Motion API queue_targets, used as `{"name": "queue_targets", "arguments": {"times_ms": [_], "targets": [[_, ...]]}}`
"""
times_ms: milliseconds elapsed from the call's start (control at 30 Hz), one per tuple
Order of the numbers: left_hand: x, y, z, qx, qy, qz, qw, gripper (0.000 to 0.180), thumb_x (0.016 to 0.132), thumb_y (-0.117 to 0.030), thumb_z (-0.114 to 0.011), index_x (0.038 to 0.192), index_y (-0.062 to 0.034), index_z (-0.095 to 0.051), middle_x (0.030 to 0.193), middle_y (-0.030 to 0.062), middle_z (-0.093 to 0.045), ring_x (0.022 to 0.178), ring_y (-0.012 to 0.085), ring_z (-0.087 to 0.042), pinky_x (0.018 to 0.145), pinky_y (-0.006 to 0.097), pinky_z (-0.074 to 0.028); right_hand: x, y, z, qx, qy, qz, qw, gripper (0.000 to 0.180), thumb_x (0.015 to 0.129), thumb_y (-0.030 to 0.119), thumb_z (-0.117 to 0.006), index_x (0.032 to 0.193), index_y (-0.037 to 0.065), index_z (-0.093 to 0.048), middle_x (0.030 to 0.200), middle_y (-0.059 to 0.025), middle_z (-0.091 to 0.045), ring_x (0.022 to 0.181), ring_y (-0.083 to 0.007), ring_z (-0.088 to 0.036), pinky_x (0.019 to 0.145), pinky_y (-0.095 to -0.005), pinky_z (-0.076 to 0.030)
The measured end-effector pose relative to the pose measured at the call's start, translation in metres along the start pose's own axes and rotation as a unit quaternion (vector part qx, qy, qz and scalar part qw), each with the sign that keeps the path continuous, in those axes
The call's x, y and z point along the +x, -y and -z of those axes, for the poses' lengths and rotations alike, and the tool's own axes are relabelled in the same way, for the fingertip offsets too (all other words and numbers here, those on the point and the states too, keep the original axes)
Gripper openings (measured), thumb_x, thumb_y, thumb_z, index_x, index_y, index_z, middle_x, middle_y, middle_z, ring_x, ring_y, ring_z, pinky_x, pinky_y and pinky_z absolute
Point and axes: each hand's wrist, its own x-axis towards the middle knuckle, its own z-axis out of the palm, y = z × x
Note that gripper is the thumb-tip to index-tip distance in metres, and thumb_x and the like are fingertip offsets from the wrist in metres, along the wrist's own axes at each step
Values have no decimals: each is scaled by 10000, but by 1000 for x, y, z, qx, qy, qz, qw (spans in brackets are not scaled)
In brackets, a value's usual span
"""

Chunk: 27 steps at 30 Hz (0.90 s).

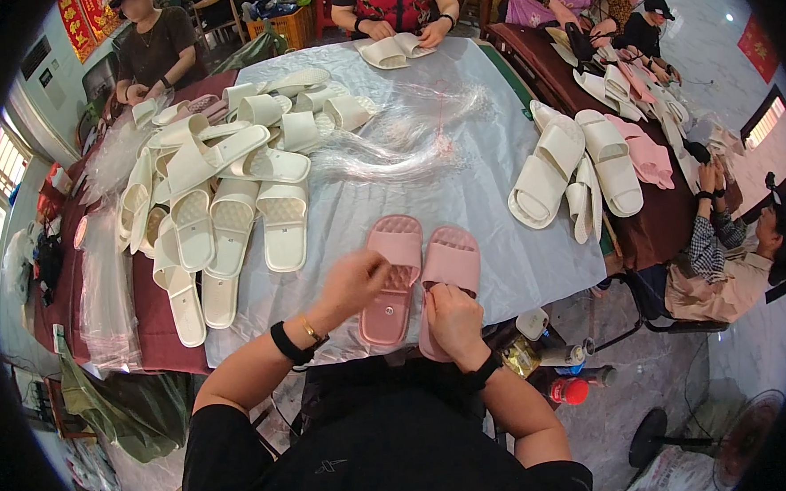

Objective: The recorder is inspecting and tidying up loose threads on white and pink slippers in a shoe manufacturing facility.

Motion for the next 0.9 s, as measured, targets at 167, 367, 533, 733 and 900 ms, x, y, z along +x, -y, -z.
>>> {"name": "queue_targets", "arguments": {"times_ms": [167, 367, 533, 733, 900], "targets": [[44, 34, 16, -104, 34, 276, 955, 401, 885, -360, -602, 843, 33, -668, 665, 105, -647, 544, 203, -597, 517, 334, -468, -1, -1, -4, -2, -4, -2, 1000, 106, 835, 173, -656, 818, 86, -597, 715, -100, -594, 627, -301, -614, 560, -410, -494], [79, 57, 2, -40, 64, 305, 949, 439, 855, -405, -630, 848, 28, -701, 662, 87, -650, 544, 170, -598, 511, 313, -473, -2, -3, -6, -27, -10, 14, 999, 100, 818, 132, -629, 770, 101, -547, 721, -76, -571, 633, -264, -621, 558, -372, -508], [84, 55, -8, -1, 9, 223, 975, 318, 827, -291, -650, 840, 22, -707, 697, 123, -679, 569, 209, -627, 559, 344, -499, -1, -5, -6, -5, -26, 14, 1000, 97, 828, 133, -627, 794, 95, -545, 742, -83, -563, 669, -262, -620, 567, -374, -508], [86, 18, -17, 20, -19, -3, 1000, 196, 816, -165, -627, 902, -9, -709, 893, 181, -695, 831, 333, -670, 753, 390, -525, -2, -5, -6, 2, -22, 5, 1000, 92, 842, 140, -620, 816, 92, -547, 770, -83, -566, 698, -254, -624, 579, -378, -510], [103, -11, -34, -2, 71, -74, 995, 210, 846, -130, -605, 996, -11, -689, 943, 180, -678, 869, 351, -649, 773, 401, -510, -3, -8, -8, -11, -17, 12, 1000, 68, 857, 154, -602, 838, 99, -567, 763, -73, -569, 686, -247, -625, 577, -378, -513]]}}
